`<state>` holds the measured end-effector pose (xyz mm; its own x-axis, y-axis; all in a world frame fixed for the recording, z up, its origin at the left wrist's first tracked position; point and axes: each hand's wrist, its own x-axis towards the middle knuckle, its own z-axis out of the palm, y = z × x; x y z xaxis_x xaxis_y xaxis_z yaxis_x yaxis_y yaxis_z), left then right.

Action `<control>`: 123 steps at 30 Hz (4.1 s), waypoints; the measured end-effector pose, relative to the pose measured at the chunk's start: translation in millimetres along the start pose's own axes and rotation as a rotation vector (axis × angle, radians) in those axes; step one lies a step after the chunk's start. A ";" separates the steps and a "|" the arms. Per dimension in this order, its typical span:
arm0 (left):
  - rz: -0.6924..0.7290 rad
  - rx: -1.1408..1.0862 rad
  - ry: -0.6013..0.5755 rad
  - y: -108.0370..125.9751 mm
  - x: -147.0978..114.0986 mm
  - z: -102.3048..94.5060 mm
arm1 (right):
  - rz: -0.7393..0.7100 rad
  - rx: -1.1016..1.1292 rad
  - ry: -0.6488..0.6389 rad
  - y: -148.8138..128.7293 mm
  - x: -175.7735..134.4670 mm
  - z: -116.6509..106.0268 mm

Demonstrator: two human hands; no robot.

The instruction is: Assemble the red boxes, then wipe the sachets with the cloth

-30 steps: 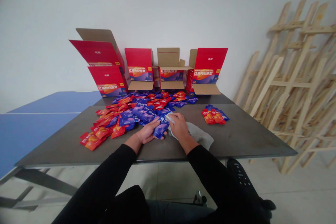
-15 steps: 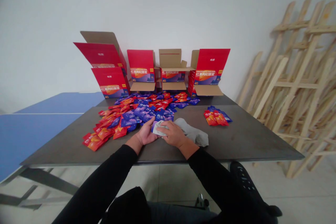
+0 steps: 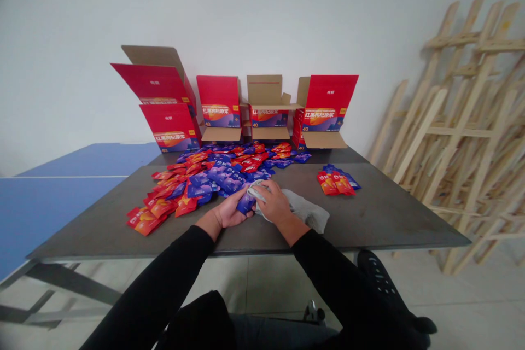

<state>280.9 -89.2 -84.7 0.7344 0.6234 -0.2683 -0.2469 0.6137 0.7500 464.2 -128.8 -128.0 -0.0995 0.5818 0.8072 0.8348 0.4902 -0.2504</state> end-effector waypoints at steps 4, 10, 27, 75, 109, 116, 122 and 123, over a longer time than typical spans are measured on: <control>-0.028 0.037 -0.007 1.7 -2.4 0.8 | 0.141 0.040 0.091 5.3 3.5 -1.4; -0.058 0.045 -0.022 3.1 -2.8 -0.6 | 0.311 0.053 0.164 11.4 8.0 -4.1; 0.266 -0.130 0.123 15.6 4.3 -3.5 | 0.153 0.055 0.173 2.3 7.2 -12.5; 0.095 -0.002 0.071 4.7 10.3 -7.7 | 0.242 -0.113 0.170 23.7 5.4 -11.0; 0.077 0.222 0.038 -3.8 5.0 1.4 | 0.321 -0.010 0.132 -2.6 9.6 -6.6; 0.044 0.093 0.016 1.2 5.3 -0.6 | 0.481 -0.009 0.250 3.0 16.5 -14.6; 0.030 -0.113 0.032 11.5 4.1 -3.9 | 0.102 0.029 0.043 -1.5 5.6 -8.8; 0.030 -0.125 0.034 12.2 4.2 -4.0 | 0.003 0.034 -0.021 -3.7 2.9 -7.0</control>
<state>278.4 -77.2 -79.1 0.7045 0.6569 -0.2688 -0.3468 0.6490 0.6772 464.5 -133.5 -121.0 -0.1087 0.5970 0.7949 0.8164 0.5099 -0.2713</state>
